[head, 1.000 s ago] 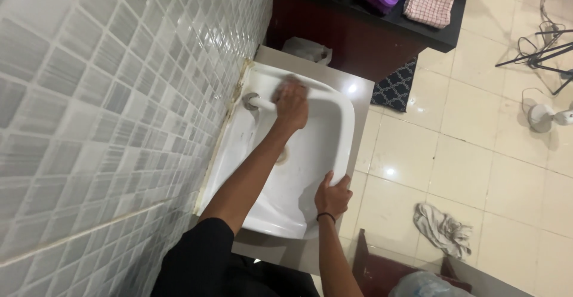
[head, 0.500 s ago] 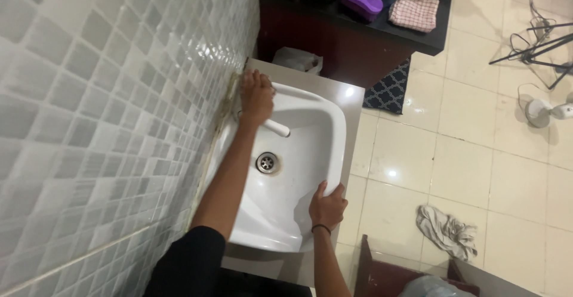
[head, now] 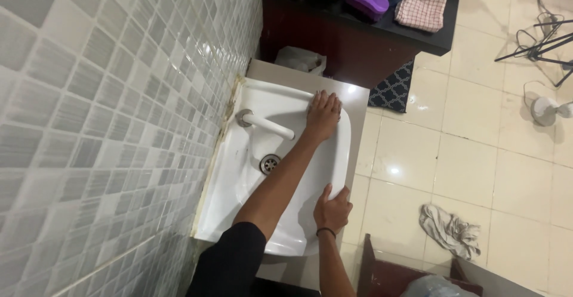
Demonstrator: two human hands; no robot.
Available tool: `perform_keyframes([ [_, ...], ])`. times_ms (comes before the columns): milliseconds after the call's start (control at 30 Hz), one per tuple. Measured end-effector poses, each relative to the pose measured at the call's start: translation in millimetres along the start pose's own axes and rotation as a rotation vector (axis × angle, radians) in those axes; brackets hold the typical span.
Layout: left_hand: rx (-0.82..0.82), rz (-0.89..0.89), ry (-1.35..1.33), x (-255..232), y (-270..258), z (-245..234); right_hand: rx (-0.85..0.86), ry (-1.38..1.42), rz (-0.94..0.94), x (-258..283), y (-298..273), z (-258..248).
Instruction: The person scrubs the inside of a white bathroom sink with a cloth, focusing on the basin, faucet, and drain area. They repeatedly wipe and scrub the surfaces to clean them.
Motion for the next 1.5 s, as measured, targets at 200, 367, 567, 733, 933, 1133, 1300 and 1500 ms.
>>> perform_keyframes([
  [200, 0.109, 0.000, -0.093, 44, -6, -56, 0.013, 0.027, 0.032, 0, -3, -6],
  [367, 0.072, -0.162, -0.054, 102, -12, -83, 0.029, 0.036, 0.043, -2, -1, -2],
  [567, 0.132, -0.143, 0.055, 56, -8, -29, -0.008, 0.063, -0.021, -1, 1, -3],
  [733, 0.188, -0.040, 0.106, -45, -16, 23, 0.029, 0.050, 0.004, -2, -1, -3],
  [933, 0.235, -0.019, -0.126, -99, -116, -2, 0.047, 0.084, -0.065, -7, 0, 0],
  [1133, 0.404, -0.042, -0.260, -109, -152, -40, 0.041, 0.093, -0.144, -14, 0, 5],
  [1300, 0.276, -0.021, -0.054, -88, -73, -3, 0.070, 0.092, 0.021, -13, 6, 6],
  [1500, 0.084, -0.134, -0.184, -72, -23, 13, 0.009, 0.159, -0.106, -17, 16, 15],
])
Point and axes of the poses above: each hand's wrist, its own y-axis towards the middle knuckle, its own z-axis out of the palm, x = y × z, the point moved 5 cm from there along y, towards the middle knuckle, and after that the axes turned 1 degree about -z, right-handed, at the moved point
